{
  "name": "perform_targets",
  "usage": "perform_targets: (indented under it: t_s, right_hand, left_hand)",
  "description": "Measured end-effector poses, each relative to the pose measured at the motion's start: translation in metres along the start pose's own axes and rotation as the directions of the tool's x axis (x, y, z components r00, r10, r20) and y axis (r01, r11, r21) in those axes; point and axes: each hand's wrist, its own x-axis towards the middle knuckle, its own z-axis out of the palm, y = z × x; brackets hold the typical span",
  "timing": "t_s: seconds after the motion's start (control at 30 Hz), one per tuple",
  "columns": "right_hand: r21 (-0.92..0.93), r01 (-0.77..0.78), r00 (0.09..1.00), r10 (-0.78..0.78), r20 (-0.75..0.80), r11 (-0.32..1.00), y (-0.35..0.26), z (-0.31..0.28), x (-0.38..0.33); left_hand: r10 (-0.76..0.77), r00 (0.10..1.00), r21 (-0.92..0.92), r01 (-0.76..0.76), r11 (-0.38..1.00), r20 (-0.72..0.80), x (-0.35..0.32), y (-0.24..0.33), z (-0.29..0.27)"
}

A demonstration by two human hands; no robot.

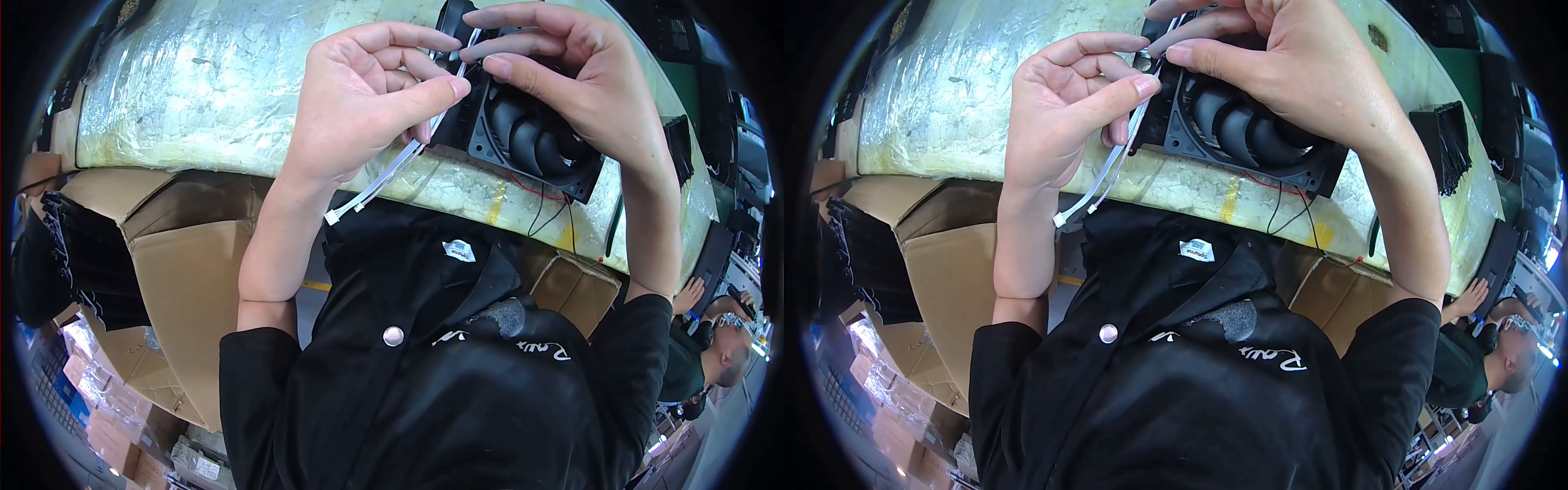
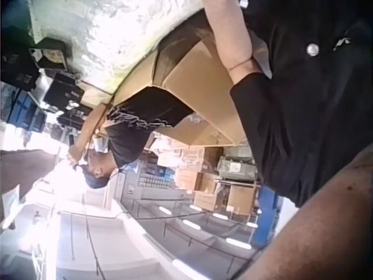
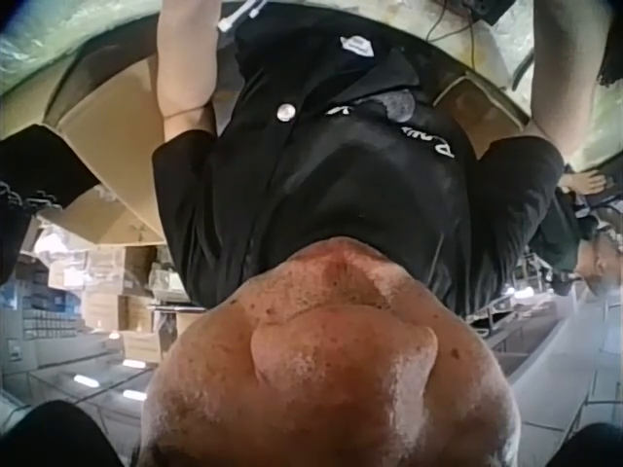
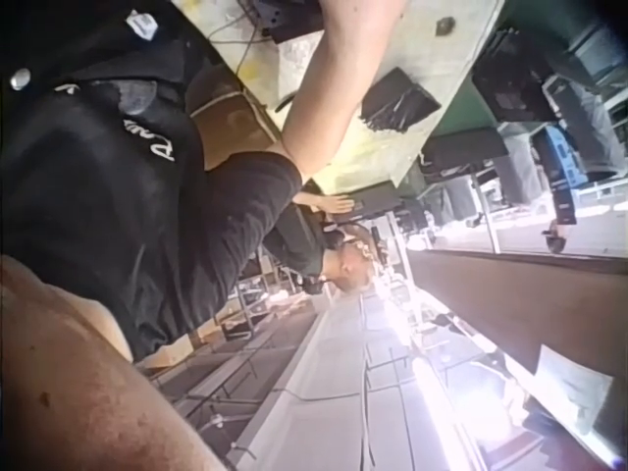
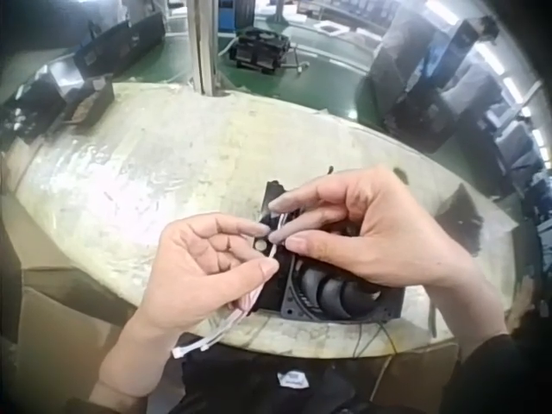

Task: The person assembles cooling fan units by routing wires along the fan frames, securing the wires with zip ties, trimming the ties with pliers, and fitting the fans into plastic housings.

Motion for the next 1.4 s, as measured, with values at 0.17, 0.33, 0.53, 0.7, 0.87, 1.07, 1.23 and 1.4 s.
perform_targets:
  t_s: [0.17,0.33,0.53,0.7,0.87,1.07,1.23,1.4]
  right_hand:
    - [-0.051,-0.046,0.997,0.049,0.054,0.998,-0.015,-0.007,0.005]
    - [-0.114,-0.094,0.987,0.107,0.116,0.989,-0.023,-0.013,0.008]
    - [0.085,-0.163,0.978,0.149,0.145,0.983,-0.013,0.000,-0.010]
    - [0.112,-0.222,0.972,0.212,0.098,0.969,-0.010,0.014,-0.030]
    - [0.261,-0.129,0.991,0.118,0.056,0.957,0.007,0.027,-0.042]
    - [0.340,-0.060,0.996,0.035,0.078,0.939,0.019,0.033,-0.046]
    - [0.235,0.128,0.978,-0.162,0.130,0.964,0.035,0.040,-0.055]
    - [-0.147,0.162,0.986,-0.165,-0.012,0.976,0.025,0.037,-0.067]
  left_hand:
    - [0.051,0.997,-0.036,-0.050,0.998,0.051,0.005,0.000,0.001]
    - [0.071,0.996,0.002,-0.071,0.997,0.057,0.006,-0.003,0.000]
    - [0.226,0.961,0.072,-0.239,0.968,0.160,-0.002,-0.014,-0.001]
    - [0.319,0.941,0.152,-0.334,0.930,0.116,-0.019,-0.020,0.007]
    - [0.438,0.899,0.272,-0.427,0.862,0.022,-0.031,-0.025,0.013]
    - [0.547,0.837,0.300,-0.522,0.798,0.004,-0.034,-0.036,0.012]
    - [0.556,0.831,0.331,-0.528,0.782,0.010,-0.029,-0.046,0.006]
    - [0.528,0.849,0.344,-0.496,0.797,0.002,-0.034,-0.045,0.009]
